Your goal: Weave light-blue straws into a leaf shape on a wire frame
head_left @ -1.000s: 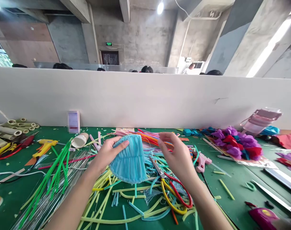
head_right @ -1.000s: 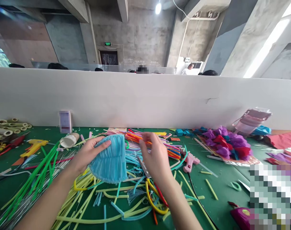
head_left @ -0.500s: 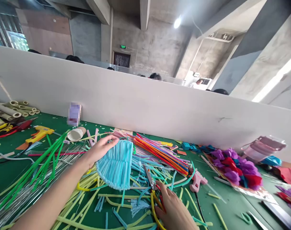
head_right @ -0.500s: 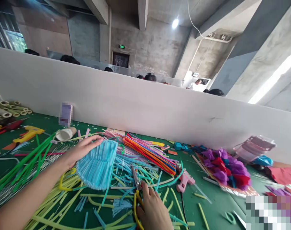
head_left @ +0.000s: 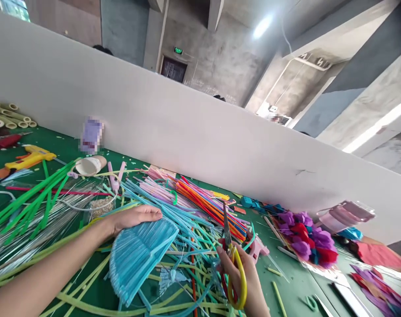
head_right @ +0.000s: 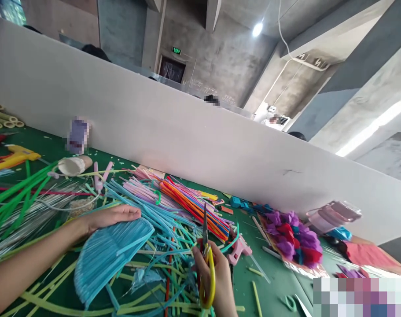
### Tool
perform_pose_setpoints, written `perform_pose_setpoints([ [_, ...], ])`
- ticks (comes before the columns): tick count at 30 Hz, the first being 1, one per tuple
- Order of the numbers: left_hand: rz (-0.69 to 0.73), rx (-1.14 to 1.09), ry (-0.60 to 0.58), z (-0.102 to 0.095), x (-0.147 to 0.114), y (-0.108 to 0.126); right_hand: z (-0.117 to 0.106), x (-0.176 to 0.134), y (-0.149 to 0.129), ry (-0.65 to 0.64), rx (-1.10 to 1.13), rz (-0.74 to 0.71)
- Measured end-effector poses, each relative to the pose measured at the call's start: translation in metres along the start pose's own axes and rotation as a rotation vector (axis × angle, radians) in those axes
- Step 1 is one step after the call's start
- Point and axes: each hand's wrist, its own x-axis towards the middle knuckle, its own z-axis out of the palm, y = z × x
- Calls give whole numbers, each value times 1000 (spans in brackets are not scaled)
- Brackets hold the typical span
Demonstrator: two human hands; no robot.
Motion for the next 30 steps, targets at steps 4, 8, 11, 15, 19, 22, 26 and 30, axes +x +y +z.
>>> perform_pose_setpoints([
  [4, -35, -78, -139, -2, 1, -1, 3, -2, 4, -80, -116, -122],
  [8, -58, -80, -150, -5, 3, -3, 10, -13, 5, -15, -421, -330],
  [11, -66, -90, -145, -5, 4, -3, 14, -20, 0, 56, -584, -414],
  [15, -89, -67, -78, -5, 6, -4, 11, -24, -11, -41, -684, -450],
  [19, -90, -55, -14, -7, 10, -9, 10, -24, -20, -168, -681, -556],
  [22, -95, -29, -4, -11, 14, -13, 10, -24, -21, -204, -696, -614],
  [26, -111, -15, -55, -17, 19, -15, 1, -21, -17, -217, -716, -637],
  [30, -115, -26, -40, -19, 22, -15, -4, -15, -16, -211, -793, -668],
])
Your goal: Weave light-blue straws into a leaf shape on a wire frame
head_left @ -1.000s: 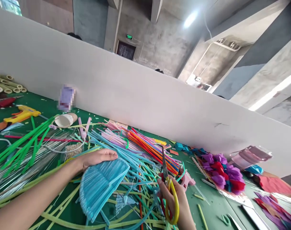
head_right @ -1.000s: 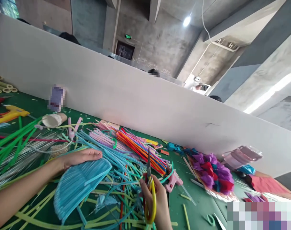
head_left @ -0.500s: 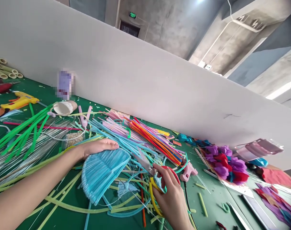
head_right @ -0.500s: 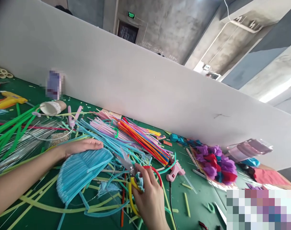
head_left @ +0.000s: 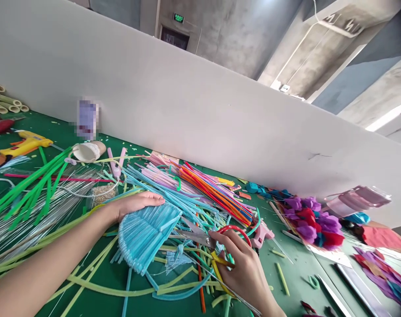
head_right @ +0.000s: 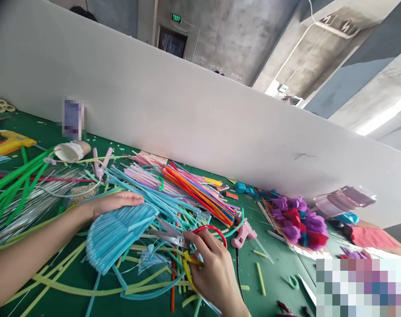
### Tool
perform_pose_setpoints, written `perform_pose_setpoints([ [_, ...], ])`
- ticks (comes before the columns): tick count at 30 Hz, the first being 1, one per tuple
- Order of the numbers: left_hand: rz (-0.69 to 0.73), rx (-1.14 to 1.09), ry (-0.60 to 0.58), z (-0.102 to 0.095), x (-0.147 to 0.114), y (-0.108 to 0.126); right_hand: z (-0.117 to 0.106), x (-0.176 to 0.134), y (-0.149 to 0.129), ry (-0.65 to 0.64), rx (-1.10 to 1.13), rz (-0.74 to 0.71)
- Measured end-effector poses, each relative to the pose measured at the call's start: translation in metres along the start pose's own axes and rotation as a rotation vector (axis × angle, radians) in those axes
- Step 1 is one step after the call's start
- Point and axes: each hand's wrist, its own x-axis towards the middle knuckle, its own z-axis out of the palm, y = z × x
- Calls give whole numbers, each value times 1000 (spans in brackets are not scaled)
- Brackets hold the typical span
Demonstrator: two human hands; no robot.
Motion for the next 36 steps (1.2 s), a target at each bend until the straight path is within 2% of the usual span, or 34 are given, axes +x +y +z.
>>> perform_pose_setpoints([
  [7, -2, 18, -81, 5, -4, 1, 11, 17, -11, 10, -154, 47],
  [12, -5, 28, -38, 4, -3, 1, 19, 19, -8, 31, -197, 60],
  [17, -14, 3, -47, 7, -7, 4, 18, 18, 3, 20, -265, -45],
  [21, -38, -59, -42, 9, -9, 5, 15, 19, 2, 43, -344, -145],
  [28, -35, -90, -77, 6, -8, 2, 16, 19, -6, 95, -380, -209],
  [36, -13, -19, -81, 7, -9, 4, 15, 20, 0, 62, -459, -257],
])
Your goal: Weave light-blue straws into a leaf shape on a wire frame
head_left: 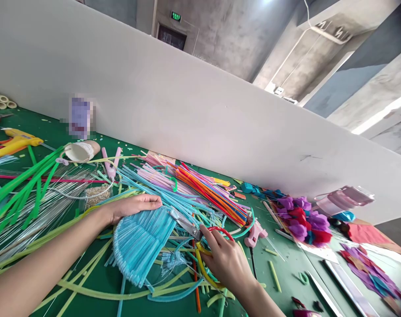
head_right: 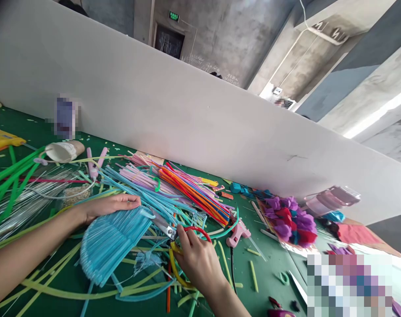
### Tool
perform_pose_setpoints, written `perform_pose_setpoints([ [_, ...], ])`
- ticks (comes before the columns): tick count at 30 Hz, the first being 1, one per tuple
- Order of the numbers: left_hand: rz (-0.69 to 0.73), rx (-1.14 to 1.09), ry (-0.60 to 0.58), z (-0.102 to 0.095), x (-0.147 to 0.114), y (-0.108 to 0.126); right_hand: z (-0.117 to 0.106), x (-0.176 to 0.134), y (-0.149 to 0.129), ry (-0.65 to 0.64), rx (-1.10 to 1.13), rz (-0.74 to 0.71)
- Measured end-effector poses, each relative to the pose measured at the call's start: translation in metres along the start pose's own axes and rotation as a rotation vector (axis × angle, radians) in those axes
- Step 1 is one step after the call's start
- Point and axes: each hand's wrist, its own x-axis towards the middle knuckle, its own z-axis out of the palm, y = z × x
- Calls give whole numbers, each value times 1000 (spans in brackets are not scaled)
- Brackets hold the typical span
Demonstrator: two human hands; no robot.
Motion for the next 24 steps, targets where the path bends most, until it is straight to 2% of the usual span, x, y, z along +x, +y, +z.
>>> perform_pose_setpoints([
  [6, 15, 199, 72, 2, -3, 3, -2, 6, 3, -42, -85, -66],
  [15, 24, 162, 19, 3, -4, 5, -4, 13, 5, -53, -79, -106],
  [18, 27, 92, -63, 2, -4, 5, -2, 12, 8, -65, -62, -119],
  [20, 31, 55, -122, 1, -5, 5, -1, 14, 11, -106, -28, -38],
  [24, 22, 84, -161, 0, -8, 9, -7, 24, 19, -274, 132, 260],
])
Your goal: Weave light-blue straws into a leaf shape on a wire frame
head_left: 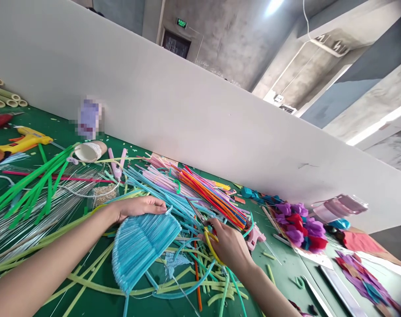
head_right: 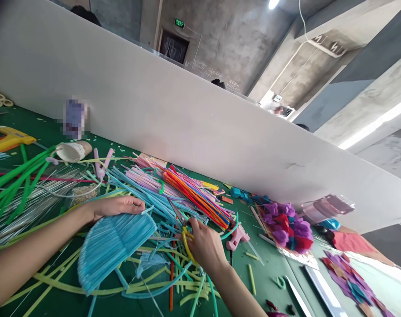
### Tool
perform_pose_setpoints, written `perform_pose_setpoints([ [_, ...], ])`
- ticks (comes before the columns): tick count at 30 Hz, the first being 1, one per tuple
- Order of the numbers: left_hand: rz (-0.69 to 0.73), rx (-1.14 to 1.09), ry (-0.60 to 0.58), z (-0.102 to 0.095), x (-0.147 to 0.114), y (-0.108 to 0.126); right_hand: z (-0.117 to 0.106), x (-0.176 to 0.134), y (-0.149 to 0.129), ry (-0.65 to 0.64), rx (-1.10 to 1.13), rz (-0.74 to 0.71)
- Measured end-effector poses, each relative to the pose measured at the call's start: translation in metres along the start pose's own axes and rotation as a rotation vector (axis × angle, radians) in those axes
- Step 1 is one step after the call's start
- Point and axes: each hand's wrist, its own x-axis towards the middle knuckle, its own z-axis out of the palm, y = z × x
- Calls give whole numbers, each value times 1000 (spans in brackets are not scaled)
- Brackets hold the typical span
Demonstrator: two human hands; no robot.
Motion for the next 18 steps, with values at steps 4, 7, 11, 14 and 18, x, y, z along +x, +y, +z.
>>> perform_pose_setpoints([
  [4, 80, 200, 1, 3, -8, 15, -26, 12, -7, -76, 187, 130],
  [7, 140, 355, 24, 8, -20, 31, -48, 21, -26, -73, 599, 222],
  [11, 152, 462, 48, 10, -46, 54, -59, 34, -54, -456, 1347, 174],
  [14, 173, 542, 78, 6, -66, 67, -52, 45, -71, -513, 1562, 128],
  [18, 159, 604, 109, 0, -83, 76, -45, 54, -91, -473, 1664, 91],
])
